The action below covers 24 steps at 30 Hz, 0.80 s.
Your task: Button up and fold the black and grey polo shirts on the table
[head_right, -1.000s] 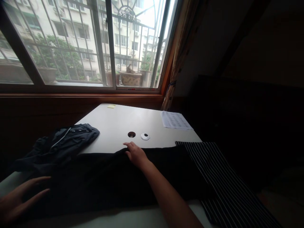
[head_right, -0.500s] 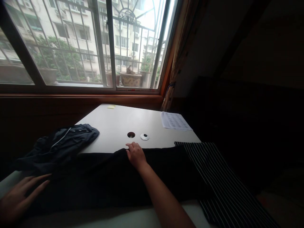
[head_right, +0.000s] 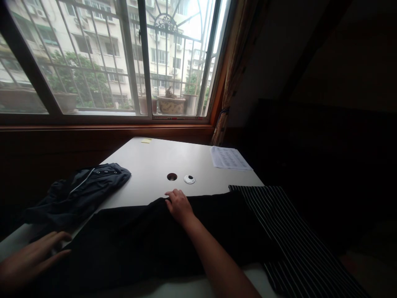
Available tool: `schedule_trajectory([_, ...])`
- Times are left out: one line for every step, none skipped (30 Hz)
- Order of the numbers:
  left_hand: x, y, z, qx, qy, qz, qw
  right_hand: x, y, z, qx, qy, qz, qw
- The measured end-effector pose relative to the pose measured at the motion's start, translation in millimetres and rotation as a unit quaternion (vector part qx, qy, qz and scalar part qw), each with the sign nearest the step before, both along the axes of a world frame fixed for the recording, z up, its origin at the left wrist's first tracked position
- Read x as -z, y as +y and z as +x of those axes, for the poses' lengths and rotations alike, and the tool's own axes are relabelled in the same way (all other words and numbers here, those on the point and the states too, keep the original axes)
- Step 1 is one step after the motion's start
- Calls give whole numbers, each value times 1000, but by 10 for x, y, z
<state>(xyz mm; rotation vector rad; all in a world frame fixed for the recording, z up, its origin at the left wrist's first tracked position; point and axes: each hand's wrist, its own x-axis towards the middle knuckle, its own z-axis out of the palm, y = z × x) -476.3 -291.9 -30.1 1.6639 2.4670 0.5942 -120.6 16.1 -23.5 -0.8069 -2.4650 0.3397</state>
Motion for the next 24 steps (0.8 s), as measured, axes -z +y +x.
schedule_trajectory([-105,104,95,24,-2,-17,1000,-2,5,2,-2,1,-3,1000])
schedule_trajectory([-207,231,195,31,11,-18,999,-6,11,3,-4,2,-6,1000])
schedule_trajectory([-297,372,293,44,22,-18,999,-9,16,5,-7,3,-8,1000])
schedule_trajectory([-366,520,380,59,31,-15,998,-13,20,6,-9,3,-10,1000])
schedule_trajectory([-410,663,450,65,36,-13,997,-16,21,8,-11,3,-12,1000])
schedule_trajectory([-429,793,500,69,41,-14,997,-19,20,9,-11,3,-13,1000])
schedule_trajectory([-425,902,529,66,47,-13,997,-20,18,10,-12,3,-13,1000])
schedule_trajectory([-404,987,538,61,53,-13,997,-20,16,11,-11,3,-14,1000])
schedule_trajectory([-373,1045,532,58,58,-13,997,-19,14,10,-10,3,-14,1000])
schedule_trajectory([-341,1078,515,57,59,-11,997,-17,15,8,-9,3,-15,1000])
schedule_trajectory([-314,1089,493,57,58,-8,997,-14,20,5,-8,3,-16,1000])
schedule_trajectory([-297,1081,470,59,53,-3,997,-12,28,1,-7,3,-17,1000])
schedule_trajectory([-292,1061,449,62,46,4,997,-9,39,-4,-7,2,-19,1000])
schedule_trajectory([-301,1034,433,62,38,11,997,-8,52,-9,-7,1,-21,1000])
schedule_trajectory([-320,1003,421,57,33,19,998,-7,66,-15,-8,-1,-22,1000])
schedule_trajectory([-345,975,413,47,30,24,998,-7,79,-21,-9,-2,-22,1000])
schedule_trajectory([-372,952,410,36,30,28,999,-7,88,-26,-10,-5,-21,1000])
schedule_trajectory([-394,936,410,24,32,30,999,-8,92,-30,-10,-7,-19,1000])
schedule_trajectory([-410,928,414,12,37,29,999,-8,92,-32,-8,-9,-15,1000])
schedule_trajectory([-417,928,420,5,43,25,999,-9,87,-33,-6,-11,-10,1000])
schedule_trajectory([-415,934,428,2,49,17,999,-10,78,-32,-2,-13,-5,1000])
schedule_trajectory([-405,943,437,3,53,6,999,-13,66,-28,2,-15,1,1000])
schedule_trajectory([-391,952,446,3,57,-8,998,-17,53,-23,8,-16,8,1000])
schedule_trajectory([-376,959,454,4,64,-22,998,-23,40,-16,15,-17,15,1000])
